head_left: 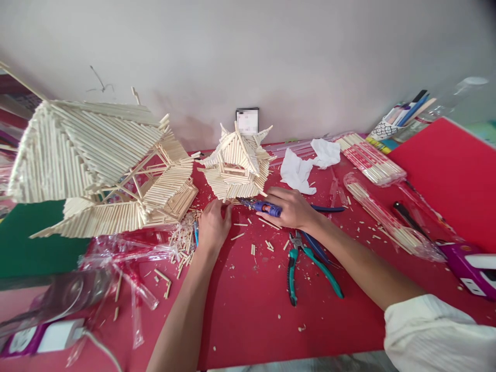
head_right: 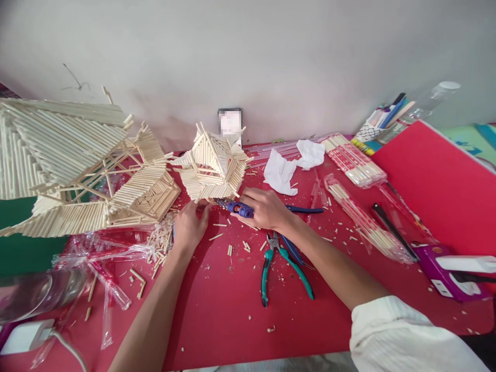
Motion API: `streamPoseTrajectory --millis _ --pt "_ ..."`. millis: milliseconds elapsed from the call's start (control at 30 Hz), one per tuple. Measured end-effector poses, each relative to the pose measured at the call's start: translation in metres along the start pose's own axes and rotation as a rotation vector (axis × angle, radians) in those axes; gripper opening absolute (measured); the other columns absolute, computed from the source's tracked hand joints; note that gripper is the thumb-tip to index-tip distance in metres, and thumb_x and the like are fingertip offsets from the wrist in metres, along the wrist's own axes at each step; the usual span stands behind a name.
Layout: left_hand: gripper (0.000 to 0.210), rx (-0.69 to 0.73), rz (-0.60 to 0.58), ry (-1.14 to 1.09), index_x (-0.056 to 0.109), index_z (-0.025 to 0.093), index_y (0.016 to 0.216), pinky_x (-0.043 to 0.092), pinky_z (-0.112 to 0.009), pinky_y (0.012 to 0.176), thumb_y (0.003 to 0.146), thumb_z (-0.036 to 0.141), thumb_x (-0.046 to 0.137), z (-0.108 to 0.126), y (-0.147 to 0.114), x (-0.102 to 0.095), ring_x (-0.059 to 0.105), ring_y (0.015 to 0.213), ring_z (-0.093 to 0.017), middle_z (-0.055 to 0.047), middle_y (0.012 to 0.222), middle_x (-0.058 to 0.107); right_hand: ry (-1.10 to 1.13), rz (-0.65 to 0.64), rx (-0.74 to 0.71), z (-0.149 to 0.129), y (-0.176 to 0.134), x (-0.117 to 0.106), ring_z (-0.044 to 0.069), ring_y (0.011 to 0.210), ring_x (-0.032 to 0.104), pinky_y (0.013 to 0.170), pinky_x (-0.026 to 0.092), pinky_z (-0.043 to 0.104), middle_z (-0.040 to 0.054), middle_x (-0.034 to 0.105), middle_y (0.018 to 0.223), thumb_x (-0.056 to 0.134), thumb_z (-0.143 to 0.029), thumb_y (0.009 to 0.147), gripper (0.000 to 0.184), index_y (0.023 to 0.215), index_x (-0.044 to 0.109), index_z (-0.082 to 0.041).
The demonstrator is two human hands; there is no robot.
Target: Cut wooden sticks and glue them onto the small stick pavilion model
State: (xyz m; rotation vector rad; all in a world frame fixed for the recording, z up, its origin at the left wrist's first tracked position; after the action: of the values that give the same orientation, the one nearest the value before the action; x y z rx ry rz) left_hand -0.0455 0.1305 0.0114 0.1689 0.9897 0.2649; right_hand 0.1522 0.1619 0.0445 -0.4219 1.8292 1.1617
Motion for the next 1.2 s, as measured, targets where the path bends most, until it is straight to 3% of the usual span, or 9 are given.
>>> streamPoseTrajectory --millis 267,400,567,667,867,1000,1200 --pt "0.015 -0.007 0.003 0.009 0.067 0.021 0.098 0.050 -0.031 0.080 0.095 0.030 0.056 0.001 0.000 -0.001 0.070 0.091 -0.024 -0.008 0.097 0.075 0.083 -0.047 0.020 0.007 0.002 -0.004 0.017 0.069 0.058 0.059 0.044 0.029 0.0046 0.062 0.079 0.057 -0.047 0.095 0.031 0.079 0.064 -0.021" --pt "0.016 0.000 -0.001 -0.001 0.067 0.021 0.098 0.050 -0.031 0.080 0.095 0.031 0.056 0.002 0.000 0.000 0.070 0.091 -0.023 -0.008 0.097 0.075 0.288 -0.190 0.025 0.016 0.004 -0.008 0.015 0.065 0.054 0.059 0.041 0.028 0.0023 0.060 0.078 0.058 -0.047 0.095 0.032 0.078 0.062 -0.020" --pt "0.017 0.001 0.007 0.012 0.067 0.021 0.098 0.050 -0.031 0.079 0.096 0.032 0.055 0.001 0.000 -0.001 0.070 0.090 -0.023 -0.008 0.097 0.075 0.624 -0.464 0.180 0.039 -0.007 -0.009 0.013 0.061 0.055 0.057 0.040 0.025 -0.0029 0.062 0.071 0.060 -0.052 0.093 0.032 0.087 0.064 -0.021" --pt "0.017 0.011 0.010 0.003 0.067 0.021 0.098 0.050 -0.030 0.080 0.096 0.032 0.055 0.002 0.000 -0.002 0.070 0.090 -0.023 -0.008 0.096 0.075 0.694 -0.552 0.216 0.047 -0.015 -0.016 0.015 0.065 0.059 0.060 0.044 0.027 -0.0022 0.067 0.075 0.065 -0.053 0.088 0.032 0.094 0.067 -0.022" --pt "0.019 0.008 0.020 0.021 0.069 0.020 0.098 0.049 -0.030 0.078 0.095 0.033 0.055 0.002 0.002 -0.003 0.071 0.091 -0.024 -0.008 0.095 0.075 0.695 -0.585 0.290 0.068 -0.022 -0.032 0.017 0.073 0.064 0.066 0.049 0.028 -0.0002 0.069 0.082 0.069 -0.054 0.084 0.034 0.094 0.067 -0.021" --pt "0.019 0.013 0.039 0.029 0.070 0.021 0.099 0.048 -0.031 0.076 0.095 0.033 0.056 0.001 0.003 -0.003 0.071 0.089 -0.025 -0.008 0.095 0.075 0.545 -0.503 0.325 0.101 -0.030 -0.045 0.020 0.079 0.066 0.069 0.052 0.031 0.0026 0.073 0.089 0.066 -0.060 0.084 0.040 0.093 0.068 -0.021" --pt "0.022 0.033 0.056 0.047 0.069 0.021 0.099 0.047 -0.031 0.073 0.096 0.036 0.055 0.001 0.003 -0.004 0.071 0.086 -0.025 -0.007 0.094 0.076 0.430 -0.453 0.529 0.143 -0.054 -0.045 0.018 0.063 0.063 0.055 0.050 0.029 -0.0004 0.070 0.078 0.070 -0.046 0.084 0.028 0.096 0.061 -0.022"
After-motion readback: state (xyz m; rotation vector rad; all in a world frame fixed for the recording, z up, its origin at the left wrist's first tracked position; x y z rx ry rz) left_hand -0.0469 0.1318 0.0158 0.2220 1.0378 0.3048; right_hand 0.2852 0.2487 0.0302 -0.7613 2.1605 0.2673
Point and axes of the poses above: each hand's wrist, its own y-axis towards the middle knuckle, its own x-axis out of the palm, z = x × y, the point moved 7 cm from there along y, towards the middle knuckle
